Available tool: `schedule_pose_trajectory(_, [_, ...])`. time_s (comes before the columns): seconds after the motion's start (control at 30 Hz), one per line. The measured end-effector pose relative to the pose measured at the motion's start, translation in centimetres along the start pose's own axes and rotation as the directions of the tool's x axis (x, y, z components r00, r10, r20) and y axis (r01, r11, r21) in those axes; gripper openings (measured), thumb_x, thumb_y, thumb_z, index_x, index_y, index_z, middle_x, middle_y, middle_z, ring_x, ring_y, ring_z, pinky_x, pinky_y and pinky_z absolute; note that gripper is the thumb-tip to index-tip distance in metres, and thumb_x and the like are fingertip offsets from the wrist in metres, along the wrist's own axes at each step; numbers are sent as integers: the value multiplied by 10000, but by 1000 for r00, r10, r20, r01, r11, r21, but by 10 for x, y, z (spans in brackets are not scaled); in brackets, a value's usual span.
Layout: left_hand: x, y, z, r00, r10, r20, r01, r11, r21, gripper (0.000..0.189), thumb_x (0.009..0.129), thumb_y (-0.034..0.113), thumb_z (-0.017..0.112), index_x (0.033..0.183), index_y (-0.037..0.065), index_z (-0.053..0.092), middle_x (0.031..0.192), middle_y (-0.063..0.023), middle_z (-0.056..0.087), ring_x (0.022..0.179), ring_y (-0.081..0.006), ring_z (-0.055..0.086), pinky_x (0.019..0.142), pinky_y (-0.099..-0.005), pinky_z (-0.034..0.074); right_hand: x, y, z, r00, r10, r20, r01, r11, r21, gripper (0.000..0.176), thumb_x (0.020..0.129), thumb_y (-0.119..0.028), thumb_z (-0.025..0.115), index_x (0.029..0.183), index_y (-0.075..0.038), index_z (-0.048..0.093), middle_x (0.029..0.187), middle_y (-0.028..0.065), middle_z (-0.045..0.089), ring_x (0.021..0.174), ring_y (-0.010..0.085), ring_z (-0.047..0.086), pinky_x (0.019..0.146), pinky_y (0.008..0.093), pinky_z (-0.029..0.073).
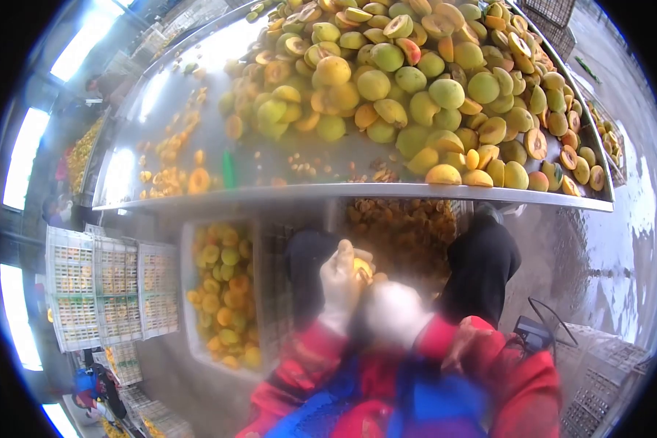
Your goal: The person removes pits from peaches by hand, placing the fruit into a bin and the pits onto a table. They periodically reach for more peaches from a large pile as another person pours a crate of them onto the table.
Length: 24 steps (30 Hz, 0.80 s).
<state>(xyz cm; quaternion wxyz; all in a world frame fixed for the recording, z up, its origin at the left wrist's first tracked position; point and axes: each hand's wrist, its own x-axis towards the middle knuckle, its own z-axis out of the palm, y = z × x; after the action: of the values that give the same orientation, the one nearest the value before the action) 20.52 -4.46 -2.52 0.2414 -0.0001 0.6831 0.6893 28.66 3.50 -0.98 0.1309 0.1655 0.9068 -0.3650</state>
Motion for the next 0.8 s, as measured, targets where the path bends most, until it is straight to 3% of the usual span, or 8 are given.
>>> schedule_pose_trajectory(0.1, [-6, 2, 8, 995, 96, -31, -97, 995, -30, 539, 991, 428, 388, 847, -32, 629, 703, -110, 632, 628, -151, 603, 602, -264, 490, 6, 7, -5, 997, 63, 45, -73, 959, 276, 259, 774, -182, 552, 918, 32, 565, 768, 232, 650, 742, 381, 658, 661, 428, 520])
schedule_pose_trajectory(0.13, [-10, 3, 9, 988, 136, -66, -139, 989, -41, 517, 991, 418, 393, 868, -27, 626, 720, -109, 636, 639, -147, 600, 613, -263, 487, 8, 12, -2, 993, 55, 107, -99, 879, 466, 271, 775, -189, 541, 921, 38, 569, 791, 251, 647, 771, 397, 652, 682, 432, 517])
schedule_pose_trajectory(0.17, [-5, -9, 6, 960, 270, -72, -269, 963, 25, 475, 988, 397, 404, 893, -17, 618, 755, -107, 642, 668, -144, 595, 637, -259, 484, 26, 38, 49, 970, 100, 219, -236, 590, 773, 288, 768, -198, 530, 928, 36, 579, 791, 266, 641, 776, 413, 645, 696, 441, 511])
schedule_pose_trajectory(0.2, [-5, -11, 6, 958, 278, -65, -277, 961, 25, 475, 988, 397, 404, 893, -17, 618, 755, -107, 642, 668, -144, 595, 637, -259, 484, 25, 33, 41, 973, 100, 209, -227, 589, 775, 288, 768, -198, 530, 928, 36, 579, 791, 266, 641, 776, 413, 645, 696, 441, 511])
schedule_pose_trajectory(0.33, [-9, -8, 7, 944, 322, -65, -313, 942, 120, 432, 998, 346, 395, 879, -13, 605, 776, -96, 639, 691, -142, 595, 648, -255, 481, 8, 13, 12, 997, 58, 57, -78, 882, 465, 278, 782, -195, 533, 942, 30, 565, 772, 239, 650, 755, 392, 659, 673, 436, 521])
schedule_pose_trajectory(0.43, [-4, -6, 3, 977, 211, -13, -210, 977, 45, 484, 1003, 385, 384, 848, -16, 606, 737, -93, 631, 667, -136, 604, 612, -249, 485, 0, 8, 1, 996, -94, -4, 94, 993, -78, 214, 793, -168, 563, 935, -10, 540, 741, 162, 668, 675, 329, 677, 595, 454, 524])
schedule_pose_trajectory(0.67, [13, 19, 5, 994, -104, -28, 102, 994, -40, 669, 978, 539, 312, 782, -27, 610, 644, -114, 619, 572, -169, 605, 575, -280, 516, 6, -8, -11, 989, -11, -150, -26, 971, -239, 247, 764, -143, 592, 969, -15, 540, 728, 141, 670, 643, 302, 679, 506, 435, 503])
schedule_pose_trajectory(0.8, [15, 20, 8, 994, -57, -94, 48, 995, -92, 671, 969, 563, 291, 861, -26, 592, 675, -129, 627, 598, -189, 611, 592, -287, 527, 20, -7, -12, 995, 2, -95, -10, 997, -79, 252, 788, -171, 562, 981, -10, 545, 727, 146, 673, 648, 307, 679, 526, 455, 504])
